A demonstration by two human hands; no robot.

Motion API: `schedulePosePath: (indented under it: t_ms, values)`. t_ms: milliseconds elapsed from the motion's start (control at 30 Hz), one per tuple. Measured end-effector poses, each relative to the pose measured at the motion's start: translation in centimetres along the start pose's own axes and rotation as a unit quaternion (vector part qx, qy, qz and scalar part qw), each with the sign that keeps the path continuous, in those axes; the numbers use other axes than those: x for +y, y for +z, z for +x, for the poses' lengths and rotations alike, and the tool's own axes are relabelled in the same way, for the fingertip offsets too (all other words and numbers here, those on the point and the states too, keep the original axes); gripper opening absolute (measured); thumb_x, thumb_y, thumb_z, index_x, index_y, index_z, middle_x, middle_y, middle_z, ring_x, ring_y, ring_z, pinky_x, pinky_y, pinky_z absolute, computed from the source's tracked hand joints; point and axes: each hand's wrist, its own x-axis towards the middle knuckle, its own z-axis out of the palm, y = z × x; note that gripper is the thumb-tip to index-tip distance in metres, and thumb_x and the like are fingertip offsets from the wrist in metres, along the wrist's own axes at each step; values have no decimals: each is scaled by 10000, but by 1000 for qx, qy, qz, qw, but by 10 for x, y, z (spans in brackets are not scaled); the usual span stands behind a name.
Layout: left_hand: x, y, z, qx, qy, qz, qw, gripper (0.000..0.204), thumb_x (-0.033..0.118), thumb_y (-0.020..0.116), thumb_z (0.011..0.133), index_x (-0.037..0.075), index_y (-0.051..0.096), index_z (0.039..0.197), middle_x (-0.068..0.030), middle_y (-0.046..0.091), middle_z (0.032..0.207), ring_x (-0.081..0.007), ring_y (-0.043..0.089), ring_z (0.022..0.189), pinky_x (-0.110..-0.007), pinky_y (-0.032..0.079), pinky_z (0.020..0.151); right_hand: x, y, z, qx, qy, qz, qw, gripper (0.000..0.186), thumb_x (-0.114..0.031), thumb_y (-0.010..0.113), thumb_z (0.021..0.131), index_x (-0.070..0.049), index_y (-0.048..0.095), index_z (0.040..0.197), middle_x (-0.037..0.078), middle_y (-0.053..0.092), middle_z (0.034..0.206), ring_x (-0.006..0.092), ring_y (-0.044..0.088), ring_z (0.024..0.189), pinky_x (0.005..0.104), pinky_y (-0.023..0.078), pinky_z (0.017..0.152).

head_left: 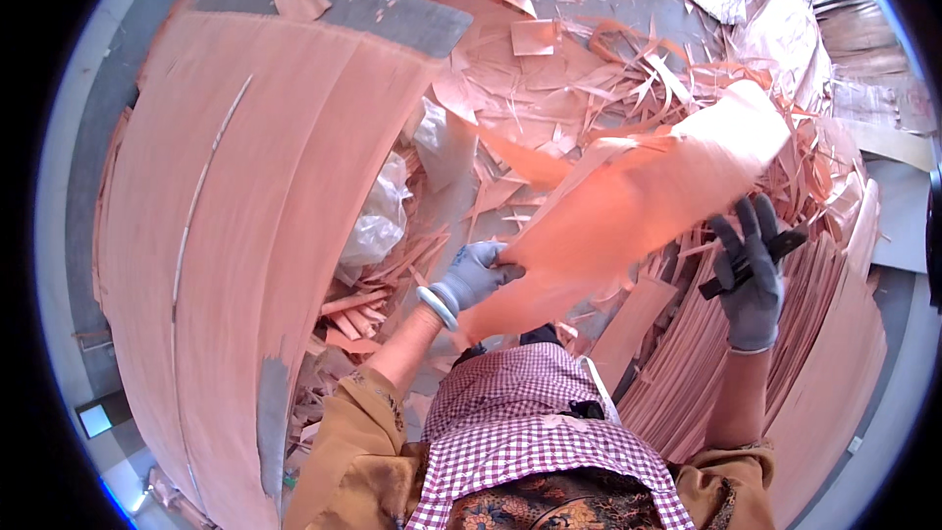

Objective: The person trims wood veneer sheets with a blade, then uses a long pole to lift and move the sheets between stacks before picking up wood scraps from the floor.

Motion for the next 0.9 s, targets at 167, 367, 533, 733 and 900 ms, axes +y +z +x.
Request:
schedulePosePath:
  t_ms: [167,367,533,733,900]
  values:
    - [78,43,50,56,114,140,982,176,48,645,799,12,627,969,1,637,886,-60,550,822,-227,471,722,30,-76,17,33,126,-34,991,537,-89,572,841,-82,361,1335,95,513,1244,120,578,909,149,358,490]
    - [184,82,96,26,214,36,976,206,24,626,810,-27,602,1008,-42,652,922,-85,578,836,-248,487,723,72,-84,63,-75,116,-135,981,701,-41,674,750,-35,328,1359,4,565,1002,41,491,732,183,418,609]
    - [270,92,100,69,252,49,964,255,11,620,797,-18,609,1050,-47,647,958,-105,596,843,-245,476,753,61,-46,121,-132,109,-114,979,612,-66,707,752,-10,401,1279,-7,544,975,41,495,750,184,430,645]
    - [326,30,103,52,312,99,944,364,92,593,842,-64,518,1162,-86,583,1110,-126,542,986,-254,433,850,25,1,191,-102,40,-236,966,282,-150,679,786,-29,580,1020,-10,588,761,65,509,604,210,426,553]
    - [331,-79,107,199,294,172,919,306,145,529,899,-5,543,1166,-54,572,1117,-95,513,1033,-240,395,890,-57,-26,253,49,-92,-174,979,166,-123,619,820,-17,613,947,35,620,814,88,541,672,209,426,595]
